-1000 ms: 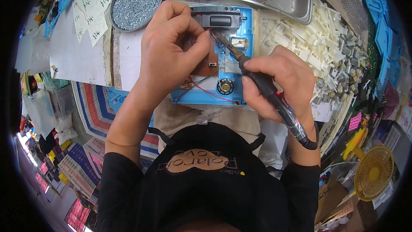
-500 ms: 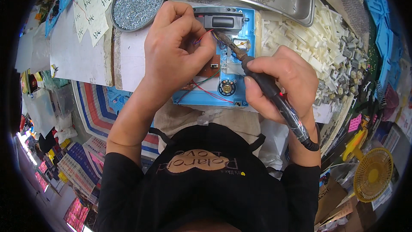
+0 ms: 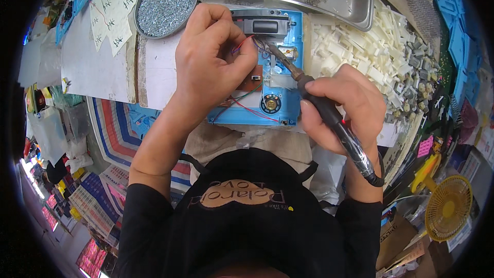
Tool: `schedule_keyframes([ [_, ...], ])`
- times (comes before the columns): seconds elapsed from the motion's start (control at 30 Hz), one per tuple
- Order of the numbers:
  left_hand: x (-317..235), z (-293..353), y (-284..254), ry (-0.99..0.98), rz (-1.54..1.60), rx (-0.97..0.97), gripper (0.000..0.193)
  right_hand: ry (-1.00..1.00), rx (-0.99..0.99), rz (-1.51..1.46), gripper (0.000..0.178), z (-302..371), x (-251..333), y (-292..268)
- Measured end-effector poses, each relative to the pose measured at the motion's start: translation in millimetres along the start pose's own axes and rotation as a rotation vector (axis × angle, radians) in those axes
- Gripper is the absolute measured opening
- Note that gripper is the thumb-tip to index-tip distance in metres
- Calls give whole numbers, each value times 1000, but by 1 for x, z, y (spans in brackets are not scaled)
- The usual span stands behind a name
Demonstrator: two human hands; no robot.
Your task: Assembling components and soldering wires for an electronic device.
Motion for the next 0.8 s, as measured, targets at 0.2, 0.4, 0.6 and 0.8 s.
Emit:
schedule_keyframes([
  [0.2,-1,0,0,0,4,1,12,31,-39,-29,29,8,-2,-8],
  [0.4,-1,0,0,14,-10,8,12,40,-45,-52,28,8,-3,-11],
  [0.6,0,1,1,-4,16,14,11,43,-52,-66,28,10,-6,-12],
  [0.8,-8,1,-9,23,-34,-31,16,36,-65,-59,29,14,-7,-21],
])
Point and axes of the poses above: each hand's wrist, its own z-axis away from the middle knuckle, its own y-axis out of the palm, x = y × z, the point moved 8 cm from there along -z, towards the middle knuckle, and after that the axes turned 12 degrees about y, right-handed, at the moved point
